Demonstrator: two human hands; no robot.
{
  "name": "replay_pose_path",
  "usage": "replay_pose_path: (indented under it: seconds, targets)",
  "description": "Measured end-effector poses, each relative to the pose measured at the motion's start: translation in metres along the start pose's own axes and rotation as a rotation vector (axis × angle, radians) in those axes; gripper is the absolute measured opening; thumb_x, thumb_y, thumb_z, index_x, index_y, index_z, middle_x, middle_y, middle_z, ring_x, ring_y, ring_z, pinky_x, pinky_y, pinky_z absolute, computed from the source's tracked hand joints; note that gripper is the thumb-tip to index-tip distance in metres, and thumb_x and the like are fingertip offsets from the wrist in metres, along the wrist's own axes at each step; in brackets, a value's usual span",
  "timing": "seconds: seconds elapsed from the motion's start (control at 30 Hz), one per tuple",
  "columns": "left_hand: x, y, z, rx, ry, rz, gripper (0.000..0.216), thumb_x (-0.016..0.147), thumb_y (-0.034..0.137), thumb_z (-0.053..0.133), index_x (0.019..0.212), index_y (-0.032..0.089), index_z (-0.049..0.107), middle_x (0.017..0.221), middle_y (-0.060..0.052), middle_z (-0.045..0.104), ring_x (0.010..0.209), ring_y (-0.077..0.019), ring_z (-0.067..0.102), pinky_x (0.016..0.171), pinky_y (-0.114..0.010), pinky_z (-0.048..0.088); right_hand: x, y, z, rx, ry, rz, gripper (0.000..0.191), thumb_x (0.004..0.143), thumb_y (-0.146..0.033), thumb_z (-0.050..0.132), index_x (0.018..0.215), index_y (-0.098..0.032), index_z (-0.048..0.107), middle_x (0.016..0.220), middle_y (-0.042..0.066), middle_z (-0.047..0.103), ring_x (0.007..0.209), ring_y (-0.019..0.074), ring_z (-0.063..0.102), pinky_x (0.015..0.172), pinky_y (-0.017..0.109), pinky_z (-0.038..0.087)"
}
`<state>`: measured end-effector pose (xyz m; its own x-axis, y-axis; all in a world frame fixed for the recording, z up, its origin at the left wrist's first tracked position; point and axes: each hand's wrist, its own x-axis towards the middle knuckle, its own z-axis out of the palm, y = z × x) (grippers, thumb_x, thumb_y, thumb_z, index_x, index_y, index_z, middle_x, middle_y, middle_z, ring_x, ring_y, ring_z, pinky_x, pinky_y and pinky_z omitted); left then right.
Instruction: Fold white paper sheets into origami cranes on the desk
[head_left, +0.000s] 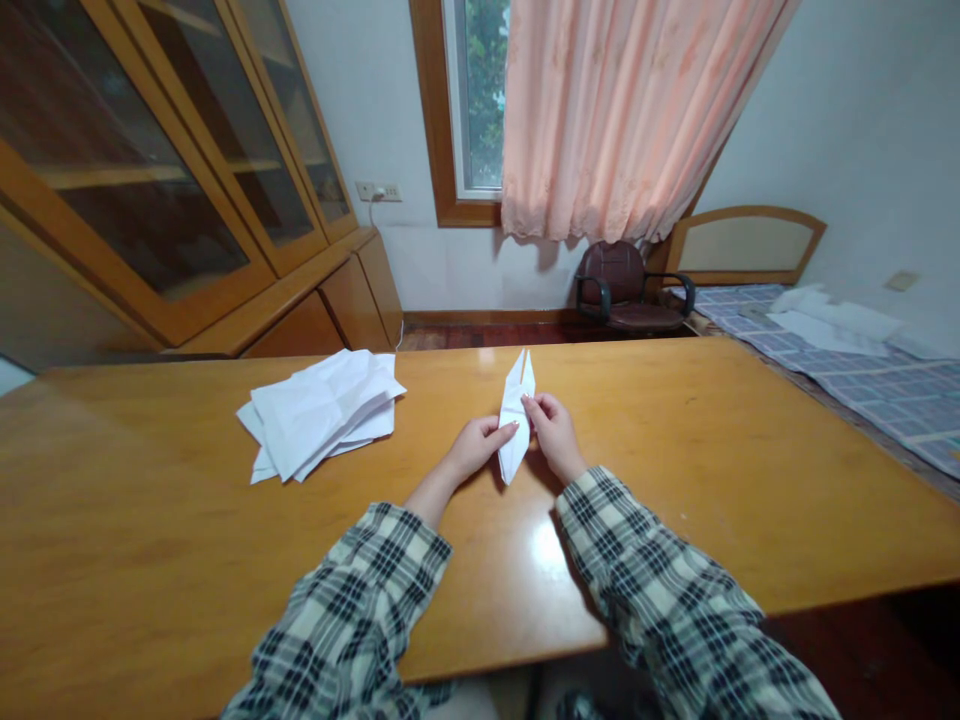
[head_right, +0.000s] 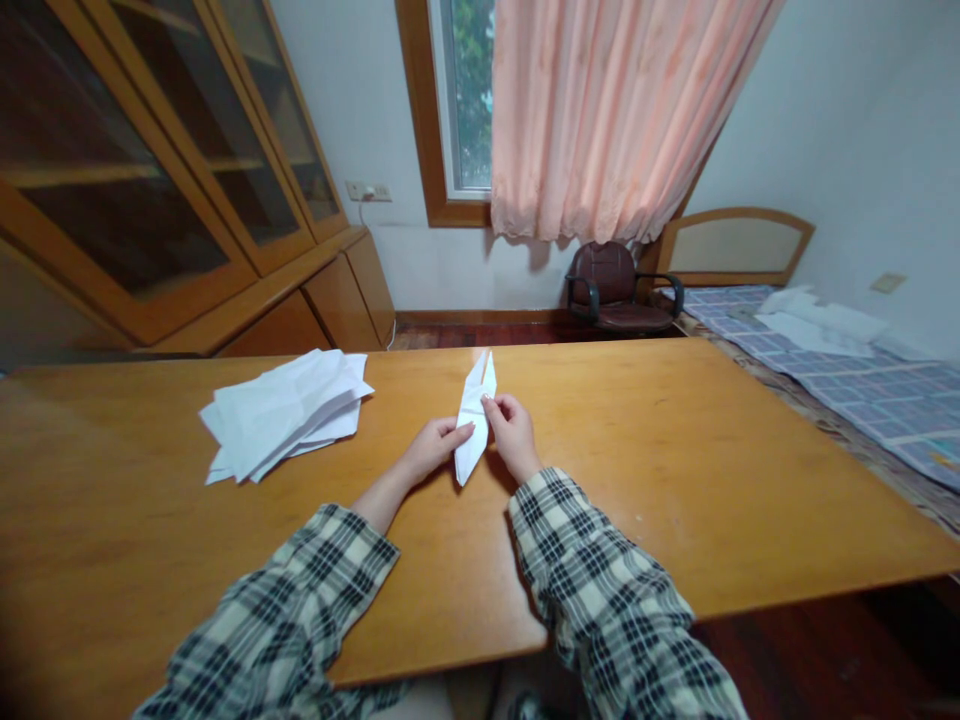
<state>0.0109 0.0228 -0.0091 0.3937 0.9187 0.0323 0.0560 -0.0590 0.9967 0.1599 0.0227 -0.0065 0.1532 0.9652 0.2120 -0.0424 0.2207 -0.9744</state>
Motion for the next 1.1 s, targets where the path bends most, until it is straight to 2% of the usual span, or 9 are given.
replay_pose_path:
  seconds: [0.2,0.33,0.47,0.7,0.8,1.1]
  targets:
    - [0.0011,-0.0063,-0.0028,0.119,-0.005,0.008,0.047,0.073,0.057,0.063,0.065,0.011,0.066,0.059,-0.002,0.061,0.057,-0.0139,0.05,0.056,-0.024,0.035,0.0007,-0.0005,0.0001,0.022,0.016,0.006,0.039,0.075,-0.056,0.063,0.068,-0.02,0.054,0.058,-0.005,0.046,0.053,0.0101,0.04,0.049,0.023,0.033]
    - [0.0025,-0.0084,-0.0026,0.094,0.047,0.02,0.047,0.073,0.057,0.063,0.066,0.011,0.067,0.06,-0.002,0.062,0.057,-0.0143,0.051,0.056,-0.024,0.036,-0.0011,-0.0006,0.0015,0.03,-0.052,0.031,0.039,0.076,-0.058,0.063,0.072,-0.019,0.056,0.059,-0.005,0.047,0.052,0.01,0.041,0.049,0.023,0.034]
    - [0.0039,-0.0096,-0.0024,0.04,0.098,0.027,0.048,0.074,0.058,0.063,0.066,0.011,0.067,0.061,-0.003,0.062,0.057,-0.014,0.051,0.055,-0.024,0.035,-0.0035,0.0006,0.0023,-0.017,-0.119,0.015,0.041,0.077,-0.059,0.06,0.068,-0.02,0.053,0.056,-0.005,0.045,0.051,0.0102,0.041,0.048,0.023,0.033]
    - [0.0051,-0.0099,-0.0014,-0.059,0.135,0.023,0.053,0.073,0.064,0.062,0.061,0.013,0.061,0.059,-0.002,0.059,0.055,-0.0121,0.048,0.055,-0.024,0.036,-0.0043,0.0004,0.0022,-0.079,-0.11,-0.022,0.041,0.078,-0.057,0.06,0.064,-0.02,0.049,0.056,-0.005,0.045,0.052,0.0107,0.041,0.049,0.024,0.033]
    - [0.0058,-0.0099,-0.0011,-0.181,0.187,0.038,0.053,0.074,0.066,0.06,0.068,0.013,0.061,0.062,-0.001,0.058,0.058,-0.0121,0.049,0.056,-0.023,0.038,-0.005,-0.0016,0.0028,-0.082,-0.146,-0.015,0.043,0.077,-0.059,0.06,0.063,-0.021,0.049,0.054,-0.005,0.044,0.051,0.011,0.041,0.048,0.024,0.032]
    - [0.006,-0.0067,-0.0022,-0.34,0.283,0.048,0.041,0.072,0.056,0.069,0.073,0.016,0.059,0.064,0.002,0.056,0.059,-0.0106,0.05,0.055,-0.021,0.039,-0.0079,-0.0057,0.0047,-0.082,-0.211,0.016,0.047,0.073,-0.064,0.061,0.062,-0.021,0.048,0.053,-0.005,0.045,0.05,0.0105,0.041,0.047,0.023,0.034]
